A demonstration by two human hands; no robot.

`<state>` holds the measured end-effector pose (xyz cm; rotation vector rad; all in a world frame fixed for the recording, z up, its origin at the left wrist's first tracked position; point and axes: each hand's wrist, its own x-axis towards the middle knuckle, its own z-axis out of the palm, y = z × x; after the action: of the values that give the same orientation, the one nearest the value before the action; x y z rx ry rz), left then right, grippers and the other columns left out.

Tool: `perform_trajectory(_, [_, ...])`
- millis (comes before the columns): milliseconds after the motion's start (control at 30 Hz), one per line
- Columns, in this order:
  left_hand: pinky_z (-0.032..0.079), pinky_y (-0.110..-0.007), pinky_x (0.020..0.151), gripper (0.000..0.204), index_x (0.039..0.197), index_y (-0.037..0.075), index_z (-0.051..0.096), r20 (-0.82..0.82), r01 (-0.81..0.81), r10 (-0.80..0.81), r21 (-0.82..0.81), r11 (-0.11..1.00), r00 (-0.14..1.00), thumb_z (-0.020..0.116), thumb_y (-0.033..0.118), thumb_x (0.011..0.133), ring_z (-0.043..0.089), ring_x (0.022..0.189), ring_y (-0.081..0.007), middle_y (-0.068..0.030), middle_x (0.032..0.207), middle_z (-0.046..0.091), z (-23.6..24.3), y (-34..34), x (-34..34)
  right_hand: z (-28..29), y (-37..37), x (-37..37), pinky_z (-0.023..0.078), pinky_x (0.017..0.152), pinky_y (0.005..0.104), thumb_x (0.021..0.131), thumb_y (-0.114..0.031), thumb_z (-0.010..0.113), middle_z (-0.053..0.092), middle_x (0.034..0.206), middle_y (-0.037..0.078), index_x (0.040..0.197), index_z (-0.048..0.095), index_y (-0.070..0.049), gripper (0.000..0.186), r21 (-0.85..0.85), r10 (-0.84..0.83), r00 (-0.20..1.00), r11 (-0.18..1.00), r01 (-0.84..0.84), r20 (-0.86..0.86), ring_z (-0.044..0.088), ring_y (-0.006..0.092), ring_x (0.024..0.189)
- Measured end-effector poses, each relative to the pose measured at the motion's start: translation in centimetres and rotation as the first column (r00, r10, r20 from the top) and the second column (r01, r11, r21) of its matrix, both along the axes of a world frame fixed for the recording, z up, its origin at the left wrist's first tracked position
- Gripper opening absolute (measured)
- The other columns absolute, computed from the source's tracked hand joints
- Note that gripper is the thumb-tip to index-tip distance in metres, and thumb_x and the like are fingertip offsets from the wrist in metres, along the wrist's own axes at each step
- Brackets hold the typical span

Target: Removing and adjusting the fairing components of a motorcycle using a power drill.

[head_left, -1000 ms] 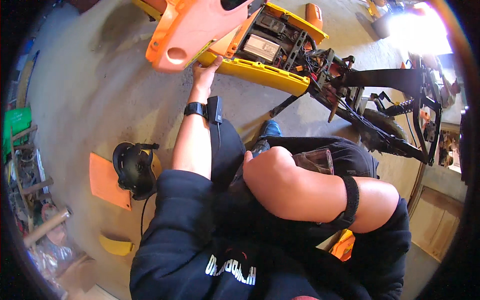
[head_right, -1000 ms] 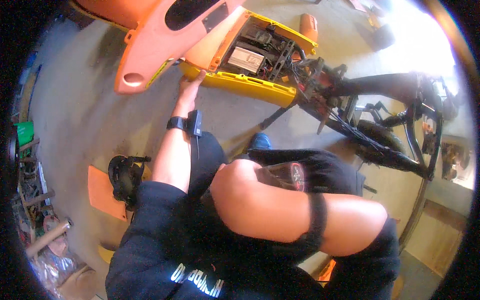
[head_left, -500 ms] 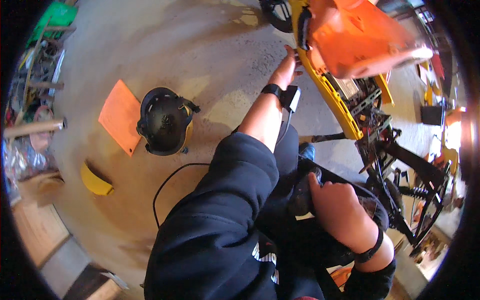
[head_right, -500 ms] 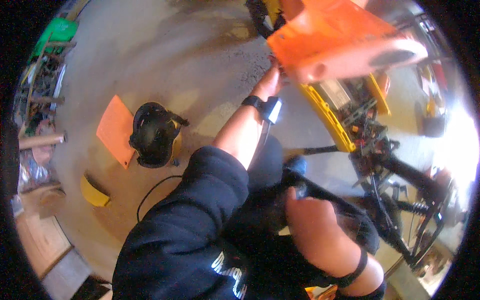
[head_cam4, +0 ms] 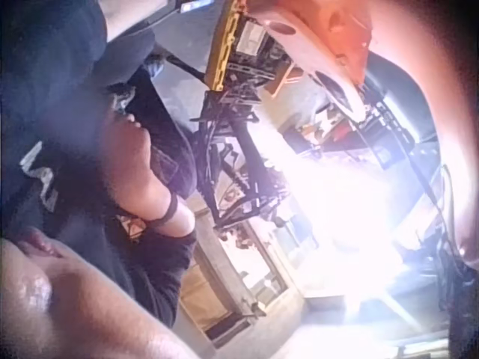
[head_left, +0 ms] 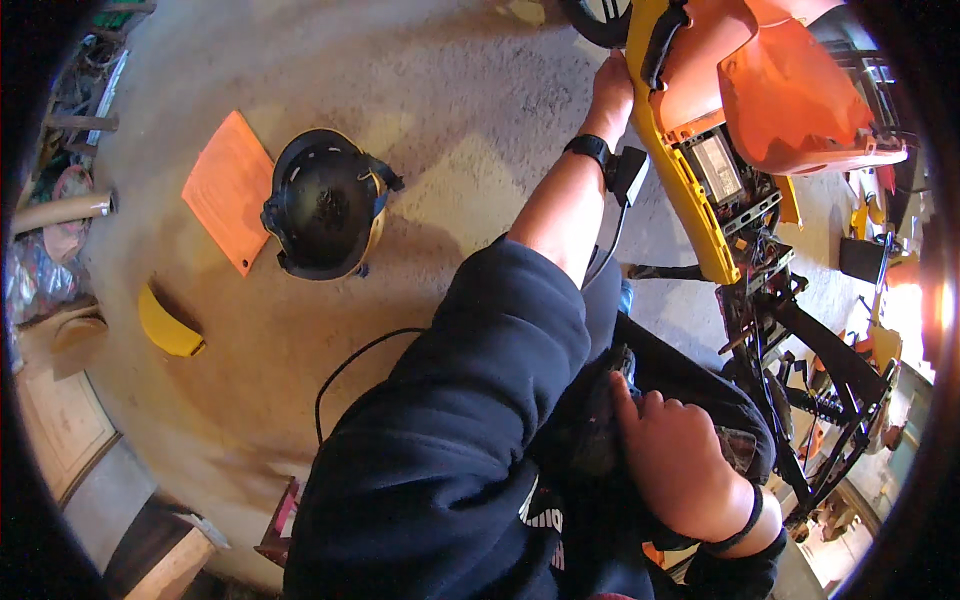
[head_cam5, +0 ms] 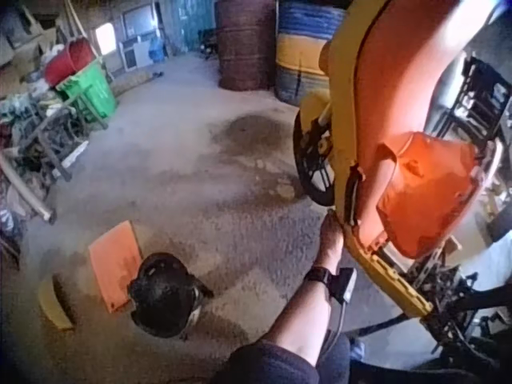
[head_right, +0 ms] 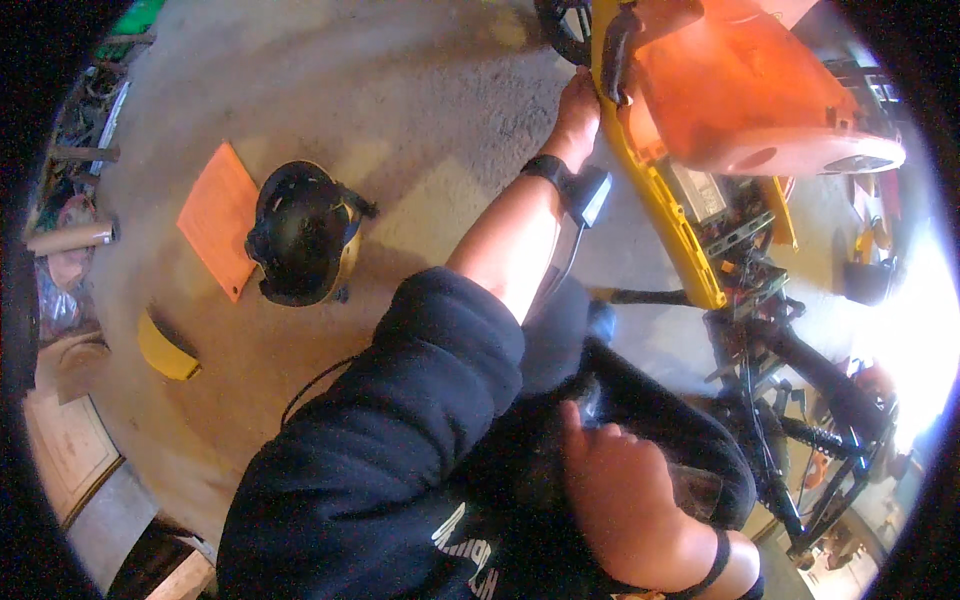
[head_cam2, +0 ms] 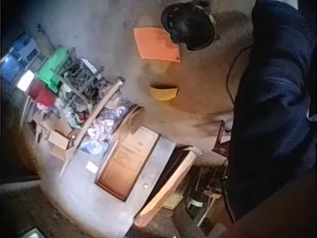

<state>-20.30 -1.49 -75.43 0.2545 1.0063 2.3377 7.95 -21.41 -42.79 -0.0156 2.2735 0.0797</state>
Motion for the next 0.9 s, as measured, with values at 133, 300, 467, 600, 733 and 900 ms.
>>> perform_trajectory(133, [0.049,-0.031,0.066,0.045,0.09,0.004,0.061,0.146,-0.045,0.044,0.002,0.999,0.988,0.034,0.037,0.105,0.061,0.069,-0.0142,-0.0032,0.078,0.064,2.5,2.3,2.5,0.7,0.4,-0.3,0.051,0.061,0.0327,0.084,-0.011,0.054,0.06,0.085,0.009,0.144,0.041,-0.006,0.061,0.025,-0.075,0.992,0.997,0.073,0.1,0.065,0.021,0.073])
perform_trajectory(300, [0.049,-0.048,0.07,0.044,0.086,-0.004,0.062,-0.207,-0.478,0.431,-0.34,0.81,0.878,0.041,0.032,0.098,0.06,0.079,-0.0488,-0.028,0.085,0.065,-3.2,-0.2,-2.5,2.8,-0.3,-1.4,0.049,0.06,0.0312,0.083,-0.012,0.054,0.057,0.082,0.007,0.141,0.045,-0.006,0.059,-0.035,0.043,0.998,0.998,-0.044,-0.045,0.062,0.0193,0.07])
perform_trajectory(467, [0.05,-0.042,0.073,0.041,0.09,0.002,0.064,-0.366,-0.465,0.3,-0.55,0.694,0.881,0.041,0.035,0.1,0.062,0.081,-0.033,-0.0174,0.089,0.066,0.9,2.9,1.7,3.3,1.2,-1.4,0.048,0.062,0.0312,0.083,-0.012,0.053,0.055,0.081,0.006,0.138,0.049,-0.007,0.056,0.032,-0.082,0.995,0.996,0.084,-0.053,0.061,0.0188,0.07])
perform_trajectory(600, [0.052,-0.035,0.072,0.036,0.093,0.007,0.064,-0.513,-0.52,0.242,-0.513,0.683,0.824,0.044,0.036,0.101,0.064,0.08,-0.0192,-0.0078,0.092,0.068,2.0,1.3,1.8,3.3,1.1,-1.3,0.048,0.062,0.0317,0.084,-0.012,0.053,0.057,0.082,0.007,0.138,0.05,-0.007,0.054,-0.009,-0.114,0.992,0.993,0.114,-0.054,0.061,0.019,0.071])
perform_trajectory(733, [0.053,-0.037,0.072,0.039,0.091,0.005,0.065,-0.362,-0.444,0.297,-0.44,0.781,0.883,0.043,0.036,0.101,0.065,0.081,-0.0225,-0.0107,0.089,0.068,2.2,0.1,1.4,3.0,1.2,-1.2,0.048,0.063,0.0305,0.085,-0.012,0.054,0.059,0.083,0.008,0.138,0.05,-0.007,0.053,-0.032,-0.132,0.99,0.991,0.131,-0.044,0.063,0.0194,0.072])
perform_trajectory(900, [0.053,-0.039,0.072,0.043,0.09,0.002,0.065,-0.049,-0.333,0.331,-0.223,0.916,0.943,0.042,0.036,0.101,0.066,0.082,-0.0267,-0.0143,0.087,0.069,2.4,0.5,1.0,2.7,0.6,-1.2,0.048,0.064,0.0298,0.087,-0.012,0.053,0.061,0.083,0.009,0.138,0.049,-0.007,0.052,-0.026,-0.137,0.99,0.99,0.137,-0.029,0.064,0.0203,0.074])
